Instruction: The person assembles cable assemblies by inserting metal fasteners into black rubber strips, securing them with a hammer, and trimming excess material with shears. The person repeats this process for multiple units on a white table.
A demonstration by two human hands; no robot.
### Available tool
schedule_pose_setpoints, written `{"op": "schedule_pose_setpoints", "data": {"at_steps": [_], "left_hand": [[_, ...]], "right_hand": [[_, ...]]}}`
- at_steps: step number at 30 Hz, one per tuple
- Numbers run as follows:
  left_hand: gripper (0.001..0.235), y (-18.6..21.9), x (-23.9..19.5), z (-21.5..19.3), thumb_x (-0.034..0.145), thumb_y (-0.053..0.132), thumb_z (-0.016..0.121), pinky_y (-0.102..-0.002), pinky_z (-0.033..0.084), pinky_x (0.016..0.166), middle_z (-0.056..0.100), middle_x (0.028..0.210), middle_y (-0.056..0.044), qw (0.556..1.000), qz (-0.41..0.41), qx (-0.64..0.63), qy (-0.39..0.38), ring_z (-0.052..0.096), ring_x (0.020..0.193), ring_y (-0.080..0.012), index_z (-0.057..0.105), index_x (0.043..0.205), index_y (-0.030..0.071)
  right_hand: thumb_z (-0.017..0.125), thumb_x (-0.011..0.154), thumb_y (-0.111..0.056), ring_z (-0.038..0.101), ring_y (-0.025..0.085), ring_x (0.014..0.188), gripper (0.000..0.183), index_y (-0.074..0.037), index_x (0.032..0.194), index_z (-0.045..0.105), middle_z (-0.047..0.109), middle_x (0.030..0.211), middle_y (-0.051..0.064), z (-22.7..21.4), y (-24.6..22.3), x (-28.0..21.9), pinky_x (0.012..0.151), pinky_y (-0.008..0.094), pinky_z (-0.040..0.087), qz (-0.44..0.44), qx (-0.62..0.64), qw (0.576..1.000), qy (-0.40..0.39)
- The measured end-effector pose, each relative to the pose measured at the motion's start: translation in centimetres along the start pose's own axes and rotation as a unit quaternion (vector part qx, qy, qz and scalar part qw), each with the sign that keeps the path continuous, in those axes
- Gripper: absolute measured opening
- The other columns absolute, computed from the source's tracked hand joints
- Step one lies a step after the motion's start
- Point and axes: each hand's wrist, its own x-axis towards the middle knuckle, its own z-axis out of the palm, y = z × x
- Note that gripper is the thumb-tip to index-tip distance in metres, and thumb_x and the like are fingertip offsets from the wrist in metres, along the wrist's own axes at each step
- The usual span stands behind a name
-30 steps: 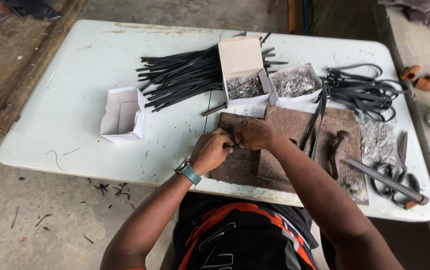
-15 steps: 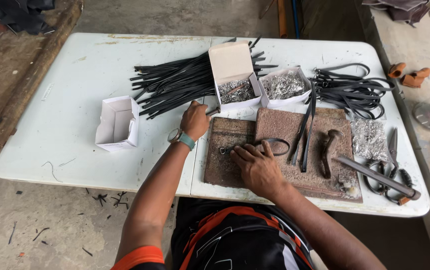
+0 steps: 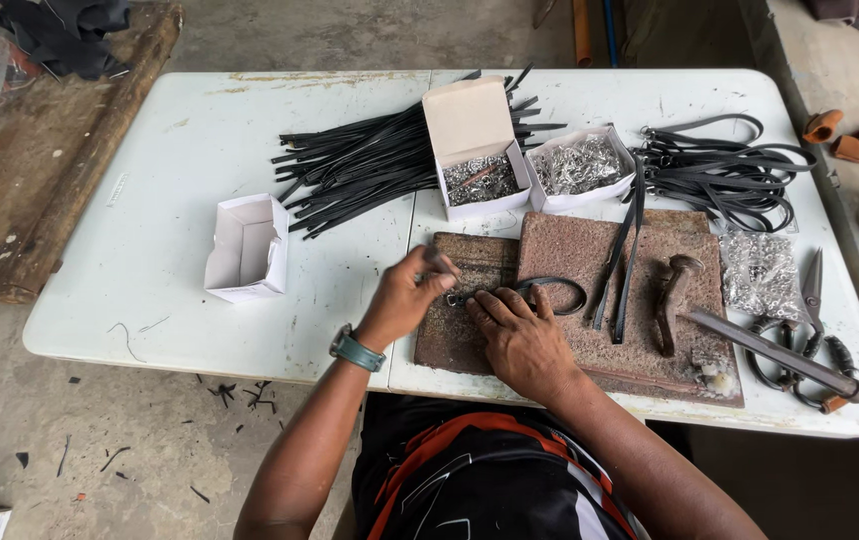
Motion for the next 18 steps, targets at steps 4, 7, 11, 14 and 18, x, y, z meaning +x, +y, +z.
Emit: {"op": "schedule_pose_setpoints", "data": {"at_steps": [4,7,11,14,18], "left_hand": [[0.023,1.7,-0.6,0.8,0.097,0.027,0.069,-0.036,0.061,0.086,0.077,0.102,-0.007,0.997,-0.027,0.064,-0.032,0.076,0.097,-0.0204,0.064,0.110,0.009],[0.027,2.0,-0.4,0.5,0.097,0.028,0.068,-0.039,0.060,0.085,0.078,0.102,-0.009,0.996,-0.019,0.080,-0.035,0.076,0.097,-0.0224,0.064,0.114,0.007],[0.029,1.3,-0.1,0.8,0.096,0.032,0.067,-0.040,0.059,0.077,0.078,0.098,-0.009,0.989,-0.048,0.126,-0.061,0.076,0.090,-0.0234,0.065,0.114,0.009],[0.030,1.3,0.3,0.7,0.098,0.034,0.064,-0.040,0.058,0.070,0.077,0.091,-0.009,0.985,-0.058,0.145,-0.080,0.076,0.081,-0.0233,0.064,0.112,0.008],[0.029,1.4,-0.4,1.1,0.100,0.036,0.063,-0.041,0.057,0.066,0.075,0.084,-0.010,0.980,-0.060,0.171,-0.081,0.074,0.074,-0.0244,0.064,0.110,0.008]], "right_hand": [[0.050,0.093,-0.023,0.034,0.026,0.145,0.058,-0.014,0.150,0.046,0.043,0.155,0.006,0.6,-0.2,-0.1,0.119,0.061,0.019,0.002,0.027,1.000,0.015],[0.063,0.086,-0.021,0.037,0.031,0.143,0.054,-0.015,0.139,0.057,0.047,0.151,0.009,-0.1,1.5,-1.5,0.114,0.062,0.023,-0.020,0.066,0.991,0.111],[0.083,0.077,-0.014,0.059,0.035,0.125,0.049,-0.007,0.120,0.062,0.059,0.141,0.018,-2.9,9.4,-7.8,0.103,0.045,0.051,0.128,0.084,0.951,0.270],[0.076,0.083,-0.038,0.066,0.037,0.105,0.056,-0.017,0.134,0.069,0.069,0.121,0.016,-3.8,15.2,-14.6,0.091,0.046,0.054,0.291,-0.037,0.949,0.118],[0.063,0.099,-0.046,0.071,0.034,0.099,0.039,-0.019,0.126,0.072,0.074,0.114,0.009,0.1,18.3,-17.7,0.086,0.046,0.057,0.283,-0.011,0.946,0.159]]}}
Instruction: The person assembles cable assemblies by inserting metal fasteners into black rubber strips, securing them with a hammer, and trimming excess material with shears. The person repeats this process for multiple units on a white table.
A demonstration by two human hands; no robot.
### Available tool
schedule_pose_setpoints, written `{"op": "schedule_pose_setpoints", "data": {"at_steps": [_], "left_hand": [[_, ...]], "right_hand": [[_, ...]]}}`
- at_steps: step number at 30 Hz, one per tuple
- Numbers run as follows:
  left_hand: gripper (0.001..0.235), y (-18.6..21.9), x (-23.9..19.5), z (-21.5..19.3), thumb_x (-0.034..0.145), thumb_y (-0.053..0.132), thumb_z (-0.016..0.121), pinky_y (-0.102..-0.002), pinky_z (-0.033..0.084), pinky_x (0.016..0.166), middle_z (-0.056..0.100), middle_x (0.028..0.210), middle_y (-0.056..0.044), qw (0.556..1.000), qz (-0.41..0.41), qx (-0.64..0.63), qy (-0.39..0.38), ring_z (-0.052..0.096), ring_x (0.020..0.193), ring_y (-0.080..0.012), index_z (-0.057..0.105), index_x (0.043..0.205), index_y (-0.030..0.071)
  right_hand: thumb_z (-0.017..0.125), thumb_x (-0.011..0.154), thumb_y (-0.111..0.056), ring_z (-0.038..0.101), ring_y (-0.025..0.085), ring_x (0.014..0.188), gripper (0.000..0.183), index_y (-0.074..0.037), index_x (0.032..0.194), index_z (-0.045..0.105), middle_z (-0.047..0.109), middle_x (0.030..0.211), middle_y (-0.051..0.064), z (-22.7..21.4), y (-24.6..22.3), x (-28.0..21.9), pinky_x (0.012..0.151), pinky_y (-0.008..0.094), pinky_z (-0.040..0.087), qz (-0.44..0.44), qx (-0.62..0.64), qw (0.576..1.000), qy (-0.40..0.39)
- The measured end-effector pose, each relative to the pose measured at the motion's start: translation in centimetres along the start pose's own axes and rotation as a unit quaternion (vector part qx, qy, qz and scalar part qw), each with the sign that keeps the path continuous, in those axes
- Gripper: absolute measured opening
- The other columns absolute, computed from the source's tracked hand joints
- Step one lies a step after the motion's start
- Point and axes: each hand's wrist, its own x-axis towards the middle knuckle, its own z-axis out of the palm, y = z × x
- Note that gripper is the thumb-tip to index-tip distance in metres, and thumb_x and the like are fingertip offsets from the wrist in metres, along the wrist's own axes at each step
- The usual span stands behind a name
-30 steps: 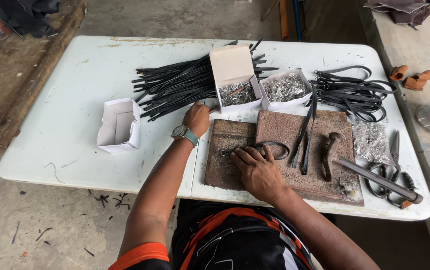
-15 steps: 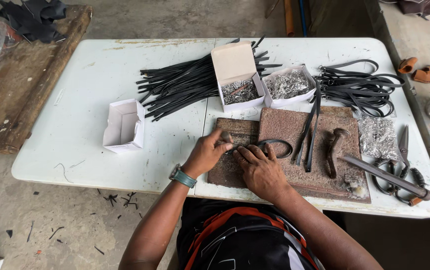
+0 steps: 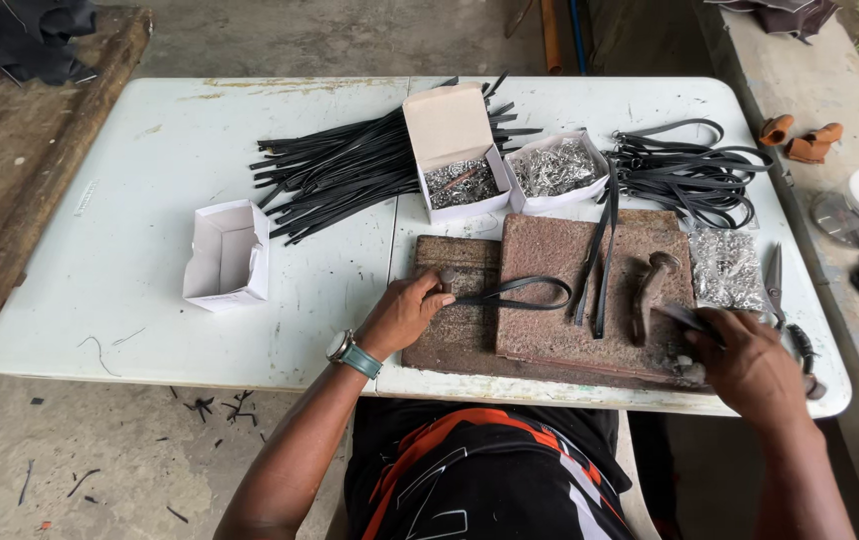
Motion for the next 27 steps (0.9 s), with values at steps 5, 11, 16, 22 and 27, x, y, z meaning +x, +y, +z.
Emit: {"op": "schedule_pose_setpoints", "data": {"at_steps": [5,11,16,22,27], "left_hand": [[0.025,-0.2,-0.4,0.7,0.099,0.029,0.064,-0.041,0.057,0.065,0.075,0.087,-0.010,0.996,0.054,-0.036,0.055,0.074,0.075,-0.0257,0.062,0.109,0.007],[0.023,-0.1,-1.0,0.9,0.098,0.024,0.066,-0.044,0.055,0.066,0.073,0.088,-0.014,0.994,0.068,-0.035,0.082,0.073,0.077,-0.0328,0.060,0.110,0.005],[0.022,0.1,-1.1,0.9,0.098,0.021,0.066,-0.046,0.053,0.064,0.072,0.089,-0.017,0.992,0.085,-0.031,0.093,0.071,0.079,-0.0374,0.058,0.106,0.003],[0.022,0.8,-0.8,0.5,0.098,0.023,0.067,-0.045,0.053,0.062,0.073,0.088,-0.017,0.995,0.068,-0.005,0.075,0.072,0.075,-0.0353,0.059,0.108,0.004],[0.032,1.7,-1.0,-0.1,0.098,0.028,0.062,-0.043,0.051,0.055,0.073,0.079,-0.016,0.999,-0.027,-0.021,0.028,0.071,0.063,-0.0284,0.059,0.127,0.013]], "right_hand": [[0.067,0.103,-0.039,0.072,0.035,0.087,0.037,-0.012,0.128,0.072,0.074,0.100,0.015,0.1,0.0,1.2,0.075,0.045,0.057,0.071,0.115,0.991,0.009],[0.072,0.106,-0.023,0.060,0.016,0.066,0.033,0.001,0.117,0.054,0.064,0.080,0.010,-7.8,-4.2,4.6,0.062,0.035,0.049,0.024,0.329,0.933,0.141],[0.056,0.109,-0.027,0.064,0.023,0.064,0.025,-0.003,0.118,0.052,0.066,0.078,0.012,-11.9,-10.7,10.4,0.060,0.039,0.053,-0.109,0.256,0.957,0.088],[0.036,0.113,-0.031,0.070,0.030,0.062,0.026,-0.009,0.120,0.048,0.068,0.076,0.014,-6.3,-21.4,11.4,0.058,0.043,0.057,-0.175,-0.003,0.942,-0.287],[0.054,0.099,-0.041,0.070,0.035,0.060,0.032,-0.012,0.114,0.053,0.071,0.068,0.017,-5.4,-16.6,9.3,0.060,0.050,0.055,-0.066,0.108,0.974,-0.187]]}}
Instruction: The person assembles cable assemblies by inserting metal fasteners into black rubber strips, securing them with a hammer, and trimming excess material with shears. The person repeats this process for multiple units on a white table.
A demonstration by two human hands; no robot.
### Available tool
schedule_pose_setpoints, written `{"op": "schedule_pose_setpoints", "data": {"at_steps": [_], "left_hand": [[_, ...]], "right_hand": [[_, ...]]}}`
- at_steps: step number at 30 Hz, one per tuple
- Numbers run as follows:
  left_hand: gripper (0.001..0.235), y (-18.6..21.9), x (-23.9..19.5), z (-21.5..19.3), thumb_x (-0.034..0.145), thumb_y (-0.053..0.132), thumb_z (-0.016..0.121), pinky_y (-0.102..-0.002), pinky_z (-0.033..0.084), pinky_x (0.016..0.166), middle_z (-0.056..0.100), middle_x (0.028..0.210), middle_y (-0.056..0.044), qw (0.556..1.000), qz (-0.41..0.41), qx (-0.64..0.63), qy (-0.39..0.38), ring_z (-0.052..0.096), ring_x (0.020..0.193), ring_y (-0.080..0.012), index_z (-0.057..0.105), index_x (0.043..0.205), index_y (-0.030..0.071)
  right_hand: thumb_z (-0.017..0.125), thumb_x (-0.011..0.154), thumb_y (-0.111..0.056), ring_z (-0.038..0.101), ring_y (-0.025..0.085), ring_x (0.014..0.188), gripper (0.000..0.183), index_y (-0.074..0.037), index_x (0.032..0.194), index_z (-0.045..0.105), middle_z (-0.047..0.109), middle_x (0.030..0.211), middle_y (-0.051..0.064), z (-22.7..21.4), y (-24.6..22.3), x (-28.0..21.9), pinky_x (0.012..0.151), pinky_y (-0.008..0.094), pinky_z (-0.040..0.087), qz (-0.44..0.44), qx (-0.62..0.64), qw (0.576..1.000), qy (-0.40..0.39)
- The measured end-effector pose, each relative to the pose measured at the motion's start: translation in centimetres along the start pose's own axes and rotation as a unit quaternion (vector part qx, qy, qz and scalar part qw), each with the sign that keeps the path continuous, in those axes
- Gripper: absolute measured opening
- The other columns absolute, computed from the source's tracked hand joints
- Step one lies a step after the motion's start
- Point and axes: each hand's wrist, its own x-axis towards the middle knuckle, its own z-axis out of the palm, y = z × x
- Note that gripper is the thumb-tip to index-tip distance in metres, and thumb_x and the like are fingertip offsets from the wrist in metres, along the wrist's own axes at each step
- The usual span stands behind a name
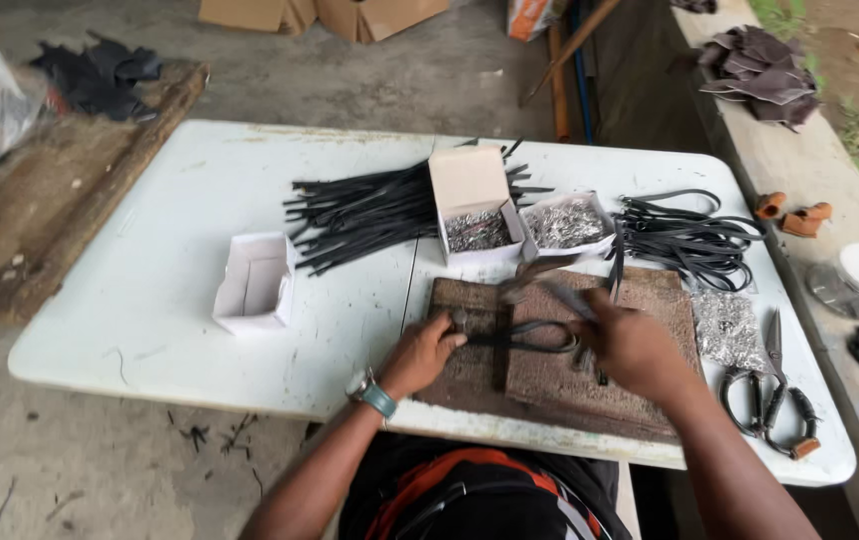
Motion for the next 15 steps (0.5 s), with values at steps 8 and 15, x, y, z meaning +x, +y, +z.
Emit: {"op": "schedule_pose_setpoints", "data": {"at_steps": [8,15], "left_hand": [[0.024,-7.9,11.3,-4.3,0.101,0.024,0.063,-0.056,0.054,0.066,0.071,0.093,-0.022,0.966,0.058,0.226,0.112,0.069,0.084,-0.0446,0.059,0.120,0.011],[0.047,-6.3,11.4,-4.5,0.096,0.031,0.066,-0.052,0.059,0.066,0.060,0.124,-0.024,0.956,-0.005,0.280,0.089,0.068,0.090,-0.0443,0.053,0.136,0.010]], "right_hand": [[0.066,0.094,-0.037,0.073,0.032,0.083,0.036,-0.021,0.126,0.066,0.074,0.099,0.010,1.1,9.7,-7.2,0.067,0.045,0.057,0.091,-0.040,0.979,0.180],[0.066,0.088,-0.035,0.071,0.025,0.089,0.039,-0.026,0.125,0.069,0.073,0.102,0.001,3.2,12.3,-7.7,0.070,0.040,0.059,0.132,-0.007,0.981,0.143]]}}
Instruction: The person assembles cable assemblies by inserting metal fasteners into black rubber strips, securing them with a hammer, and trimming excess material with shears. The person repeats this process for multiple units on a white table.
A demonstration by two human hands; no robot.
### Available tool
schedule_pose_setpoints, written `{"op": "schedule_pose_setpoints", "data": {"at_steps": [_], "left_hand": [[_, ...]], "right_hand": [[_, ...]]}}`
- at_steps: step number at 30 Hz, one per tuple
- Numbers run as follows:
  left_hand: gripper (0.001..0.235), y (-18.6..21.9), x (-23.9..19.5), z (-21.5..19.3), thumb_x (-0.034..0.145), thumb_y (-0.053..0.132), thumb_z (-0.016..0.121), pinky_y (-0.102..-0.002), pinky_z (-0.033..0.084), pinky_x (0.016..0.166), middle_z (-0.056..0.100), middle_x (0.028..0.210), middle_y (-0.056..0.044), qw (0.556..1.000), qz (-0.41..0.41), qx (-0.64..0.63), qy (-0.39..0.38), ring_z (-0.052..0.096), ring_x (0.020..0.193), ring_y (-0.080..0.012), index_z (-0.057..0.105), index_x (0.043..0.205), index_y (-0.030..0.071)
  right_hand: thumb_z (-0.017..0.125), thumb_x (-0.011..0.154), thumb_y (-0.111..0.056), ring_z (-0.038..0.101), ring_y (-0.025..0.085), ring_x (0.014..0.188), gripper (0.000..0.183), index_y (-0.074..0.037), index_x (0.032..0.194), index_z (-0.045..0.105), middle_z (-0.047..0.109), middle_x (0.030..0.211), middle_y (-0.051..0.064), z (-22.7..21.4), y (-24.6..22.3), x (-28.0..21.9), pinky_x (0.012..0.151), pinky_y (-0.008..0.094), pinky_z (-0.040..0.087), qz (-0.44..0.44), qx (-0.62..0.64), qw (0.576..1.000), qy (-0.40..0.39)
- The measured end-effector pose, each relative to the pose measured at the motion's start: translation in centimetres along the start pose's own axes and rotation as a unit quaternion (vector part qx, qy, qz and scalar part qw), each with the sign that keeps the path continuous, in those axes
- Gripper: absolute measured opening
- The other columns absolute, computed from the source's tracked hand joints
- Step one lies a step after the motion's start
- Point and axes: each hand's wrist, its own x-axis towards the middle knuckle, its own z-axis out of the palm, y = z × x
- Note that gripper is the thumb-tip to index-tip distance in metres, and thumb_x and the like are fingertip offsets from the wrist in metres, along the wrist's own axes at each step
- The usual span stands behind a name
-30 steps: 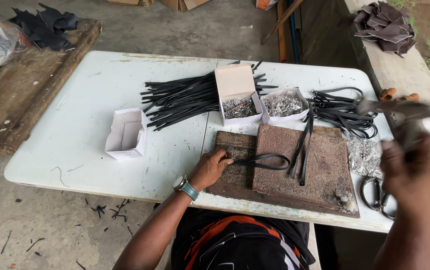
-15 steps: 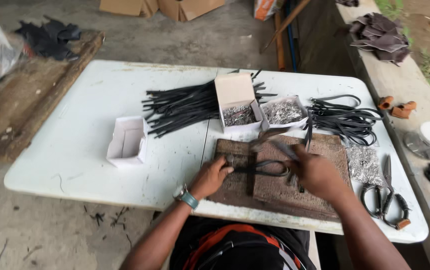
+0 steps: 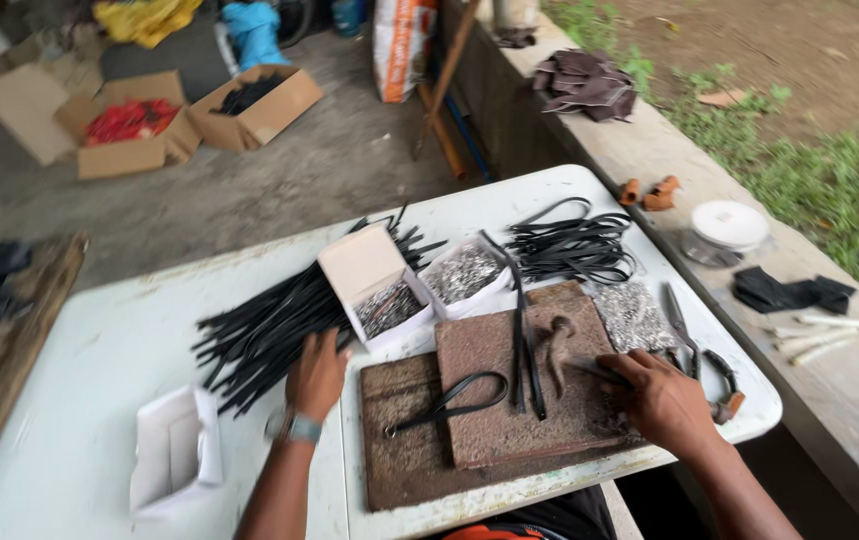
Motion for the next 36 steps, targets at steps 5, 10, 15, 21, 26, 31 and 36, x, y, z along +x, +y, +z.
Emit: {"op": "schedule_pose_setpoints", "data": {"at_steps": [5,10,15,21,26,31,36], "left_hand": [[0.048,5.4,-10.6,-0.5,0.090,0.038,0.072,-0.052,0.049,0.093,0.060,0.138,-0.016,0.998,0.024,-0.054,-0.037,0.062,0.111,-0.0382,0.067,0.127,0.008],[0.021,7.1,-14.8,0.3,0.093,0.021,0.066,-0.041,0.056,0.092,0.072,0.115,-0.010,0.993,-0.023,-0.103,-0.056,0.070,0.105,-0.0304,0.072,0.107,0.007],[0.017,6.6,-13.9,0.3,0.090,0.009,0.068,-0.040,0.062,0.078,0.074,0.105,-0.013,0.981,0.057,-0.179,-0.055,0.075,0.093,-0.0310,0.070,0.106,0.004],[0.018,7.9,-13.7,-3.2,0.084,0.005,0.076,-0.038,0.064,0.076,0.076,0.098,-0.014,0.955,0.200,-0.209,0.068,0.078,0.090,-0.0284,0.071,0.102,0.005],[0.035,9.4,-14.4,-6.2,0.084,0.011,0.079,-0.038,0.065,0.075,0.076,0.102,-0.017,0.934,0.226,-0.252,0.112,0.078,0.095,-0.0295,0.069,0.116,0.002],[0.050,10.3,-15.0,-6.2,0.081,0.019,0.082,-0.041,0.064,0.074,0.074,0.105,-0.022,0.954,0.181,-0.233,0.061,0.076,0.096,-0.0328,0.064,0.124,0.000],[0.049,9.4,-15.8,-2.4,0.083,0.022,0.080,-0.041,0.065,0.079,0.075,0.108,-0.023,0.957,0.171,-0.223,0.071,0.076,0.100,-0.0337,0.064,0.125,0.002]], "right_hand": [[0.066,0.092,-0.029,0.067,0.026,0.095,0.023,-0.019,0.110,0.074,0.072,0.102,0.002,0.0,0.7,0.8,0.082,0.039,0.057,-0.124,0.016,0.991,0.048],[0.076,0.082,-0.027,0.065,0.028,0.104,0.039,-0.014,0.118,0.071,0.070,0.112,0.005,0.0,-4.4,0.0,0.086,0.039,0.055,-0.186,0.089,0.975,0.087],[0.081,0.081,-0.034,0.049,0.039,0.128,0.067,-0.005,0.137,0.060,0.055,0.137,0.018,0.2,-14.7,-1.4,0.106,0.051,0.039,-0.342,0.146,0.928,0.015],[0.068,0.093,-0.031,0.059,0.038,0.127,0.055,-0.007,0.141,0.059,0.064,0.135,0.019,1.1,-19.7,0.2,0.108,0.052,0.048,-0.264,0.209,0.925,-0.174],[0.056,0.097,-0.008,0.066,0.034,0.125,0.016,0.000,0.084,0.061,0.066,0.142,0.018,-1.2,-14.5,-0.3,0.103,0.043,0.055,-0.359,0.322,0.869,-0.107],[0.054,0.093,0.000,0.066,0.032,0.096,0.040,-0.004,0.132,0.063,0.073,0.108,0.015,-9.7,-5.3,6.6,0.081,0.045,0.054,-0.287,0.072,0.928,0.227],[0.058,0.104,-0.007,0.066,0.029,0.094,0.032,-0.009,0.135,0.066,0.071,0.103,0.010,-12.5,-0.9,17.0,0.096,0.044,0.047,-0.267,-0.072,0.903,0.327]]}}
